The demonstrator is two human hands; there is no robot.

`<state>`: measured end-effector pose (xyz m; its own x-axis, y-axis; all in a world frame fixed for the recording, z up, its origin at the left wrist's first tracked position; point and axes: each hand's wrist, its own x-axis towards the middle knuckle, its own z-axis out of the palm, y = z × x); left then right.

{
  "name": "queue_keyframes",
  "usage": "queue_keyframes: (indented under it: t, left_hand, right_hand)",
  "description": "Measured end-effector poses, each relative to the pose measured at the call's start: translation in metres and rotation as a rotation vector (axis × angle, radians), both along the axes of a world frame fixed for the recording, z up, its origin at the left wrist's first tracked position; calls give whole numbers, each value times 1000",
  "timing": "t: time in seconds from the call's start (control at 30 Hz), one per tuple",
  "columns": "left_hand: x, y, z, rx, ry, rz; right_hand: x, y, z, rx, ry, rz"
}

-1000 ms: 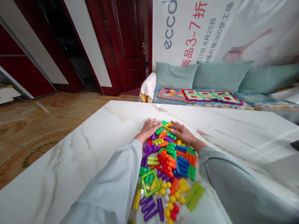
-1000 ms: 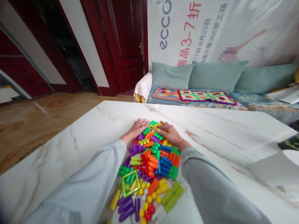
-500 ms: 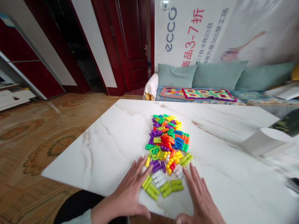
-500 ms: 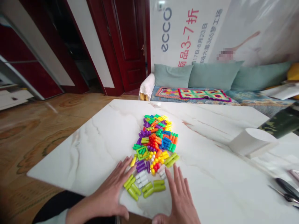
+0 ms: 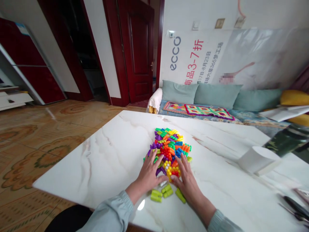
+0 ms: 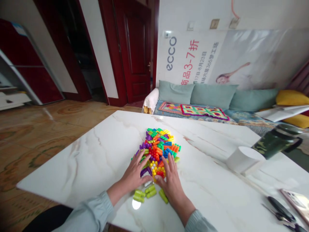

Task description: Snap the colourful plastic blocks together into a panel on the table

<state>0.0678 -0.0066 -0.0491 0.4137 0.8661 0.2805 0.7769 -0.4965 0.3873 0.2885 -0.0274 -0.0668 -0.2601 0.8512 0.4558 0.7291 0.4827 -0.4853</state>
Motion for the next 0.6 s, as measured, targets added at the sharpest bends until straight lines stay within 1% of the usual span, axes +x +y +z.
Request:
queue_keyframes:
  t: [0.07,0.1,0.17,0.23,0.27,0.3,0.37,0.47,0.53,0.6]
  left_hand:
    - [-3,10,0,6,-42,55]
    - [-5,16,2,5,-66,96]
    - [-10,31,6,-37,-111,208]
    - [-14,47,11,-123,-143,302]
    - [-14,55,13,-169,-151,319]
    - [-13,61,14,-210,-153,315]
    - [-11,71,13,-259,-159,260]
    - [-12,83,9,-242,-243,211]
    - [-17,99,8,-213,-327,244]
    - [-22,124,9,-211,-353,303]
  right_hand:
    - [3,13,4,4,-23,-28]
    - [6,21,6,12,-18,-71]
    - [15,45,9,18,39,-220]
    - [26,74,10,-15,145,-373]
    - [30,87,9,-52,190,-402]
    - [34,99,7,-95,223,-399]
    - [38,113,2,-168,244,-347]
    - [43,118,-2,-188,292,-263]
    - [49,123,2,-160,357,-228]
    - [57,139,11,-137,374,-227]
